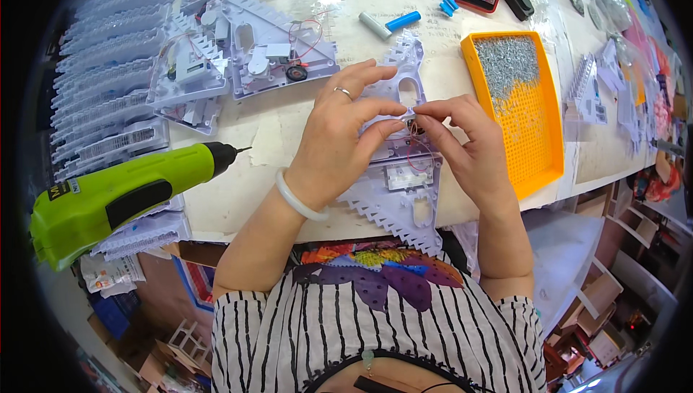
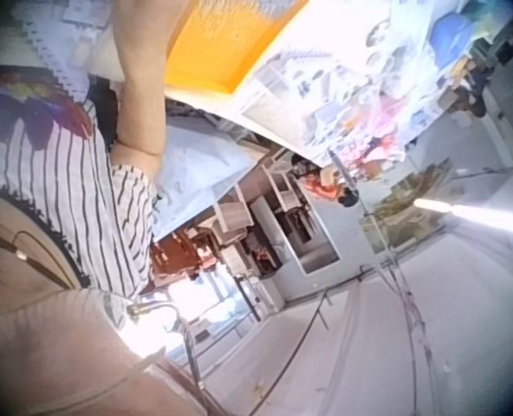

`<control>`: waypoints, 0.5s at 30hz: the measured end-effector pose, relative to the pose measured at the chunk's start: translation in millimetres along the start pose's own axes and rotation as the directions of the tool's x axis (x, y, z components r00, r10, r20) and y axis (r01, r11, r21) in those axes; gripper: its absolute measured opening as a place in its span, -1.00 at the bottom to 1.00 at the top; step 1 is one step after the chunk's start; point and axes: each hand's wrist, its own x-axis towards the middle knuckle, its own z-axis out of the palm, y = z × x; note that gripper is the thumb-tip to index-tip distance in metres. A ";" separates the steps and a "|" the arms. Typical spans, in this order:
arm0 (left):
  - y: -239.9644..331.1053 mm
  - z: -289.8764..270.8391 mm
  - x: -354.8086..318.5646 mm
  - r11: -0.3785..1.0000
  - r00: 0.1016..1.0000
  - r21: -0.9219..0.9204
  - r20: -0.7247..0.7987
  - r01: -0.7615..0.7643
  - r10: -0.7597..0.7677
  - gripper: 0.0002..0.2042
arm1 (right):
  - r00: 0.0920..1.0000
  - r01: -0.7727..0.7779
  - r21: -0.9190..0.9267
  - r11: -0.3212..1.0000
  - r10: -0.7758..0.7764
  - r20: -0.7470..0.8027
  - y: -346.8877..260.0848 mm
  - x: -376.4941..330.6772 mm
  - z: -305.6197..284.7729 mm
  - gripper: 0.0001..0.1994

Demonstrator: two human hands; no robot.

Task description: The person assembles plastic toy housing components by installing small electronic components and batteries, then securing them with screws using an electric screwdriver.

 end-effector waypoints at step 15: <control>-6.3 -6.0 4.7 0.996 0.992 0.045 0.099 -0.082 0.077 -0.72 | 0.996 -0.083 0.330 0.940 0.082 0.019 11.6 -21.6 -3.8 -0.88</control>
